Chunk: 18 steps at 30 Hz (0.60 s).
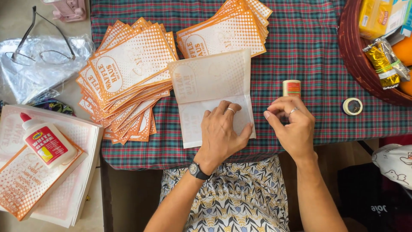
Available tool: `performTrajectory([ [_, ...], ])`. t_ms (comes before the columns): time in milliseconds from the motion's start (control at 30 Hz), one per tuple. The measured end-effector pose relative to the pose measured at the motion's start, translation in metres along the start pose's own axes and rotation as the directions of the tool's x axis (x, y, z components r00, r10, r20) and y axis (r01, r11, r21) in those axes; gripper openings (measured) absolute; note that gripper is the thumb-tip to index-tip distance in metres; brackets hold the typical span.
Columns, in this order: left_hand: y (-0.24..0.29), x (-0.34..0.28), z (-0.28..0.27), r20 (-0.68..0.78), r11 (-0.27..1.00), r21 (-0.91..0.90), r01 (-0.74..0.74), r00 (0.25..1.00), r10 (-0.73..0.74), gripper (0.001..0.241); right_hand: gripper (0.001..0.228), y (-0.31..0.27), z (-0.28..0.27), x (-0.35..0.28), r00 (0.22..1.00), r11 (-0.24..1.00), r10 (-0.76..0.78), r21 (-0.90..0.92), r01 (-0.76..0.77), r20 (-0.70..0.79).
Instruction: Applying glue to paper bag templates and folding them into finished bags on a workspace.
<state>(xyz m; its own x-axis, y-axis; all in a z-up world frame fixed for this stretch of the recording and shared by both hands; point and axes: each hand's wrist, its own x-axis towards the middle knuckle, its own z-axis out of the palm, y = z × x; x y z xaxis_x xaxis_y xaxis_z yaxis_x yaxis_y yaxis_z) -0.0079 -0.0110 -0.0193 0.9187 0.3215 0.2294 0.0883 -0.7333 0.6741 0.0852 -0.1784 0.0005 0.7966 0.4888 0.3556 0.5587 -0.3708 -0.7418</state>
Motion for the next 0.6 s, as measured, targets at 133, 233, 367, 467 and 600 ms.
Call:
performTrajectory([
  [133, 0.004, 0.004, 0.007, -0.020, 0.998, 0.013, 0.060, 0.998, -0.060, 0.044, 0.012, 0.005, 0.001, 0.021, 1.000, 0.998, 0.016, 0.064, -0.016, -0.005],
  [233, 0.006, 0.003, 0.007, 0.008, 0.995, 0.018, 0.093, 0.996, -0.094, 0.046, 0.023, 0.008, 0.010, 0.041, 0.999, 0.986, 0.025, 0.166, -0.030, 0.033],
  [367, 0.005, 0.004, 0.009, 0.020, 0.996, 0.023, 0.090, 0.996, -0.091, 0.046, 0.043, 0.000, 0.027, 0.059, 0.985, 0.919, 0.095, 0.368, -0.143, 0.146],
  [467, 0.006, 0.003, 0.009, 0.020, 0.995, 0.020, 0.094, 0.995, -0.094, 0.047, 0.056, 0.014, 0.039, 0.057, 0.968, 0.836, 0.148, 0.498, -0.232, 0.202],
  [600, 0.005, 0.000, 0.000, -0.007, 0.998, -0.057, 0.029, 1.000, -0.029, 0.036, 0.088, 0.020, 0.041, 0.055, 0.958, 0.737, 0.118, 0.623, -0.262, 0.263],
])
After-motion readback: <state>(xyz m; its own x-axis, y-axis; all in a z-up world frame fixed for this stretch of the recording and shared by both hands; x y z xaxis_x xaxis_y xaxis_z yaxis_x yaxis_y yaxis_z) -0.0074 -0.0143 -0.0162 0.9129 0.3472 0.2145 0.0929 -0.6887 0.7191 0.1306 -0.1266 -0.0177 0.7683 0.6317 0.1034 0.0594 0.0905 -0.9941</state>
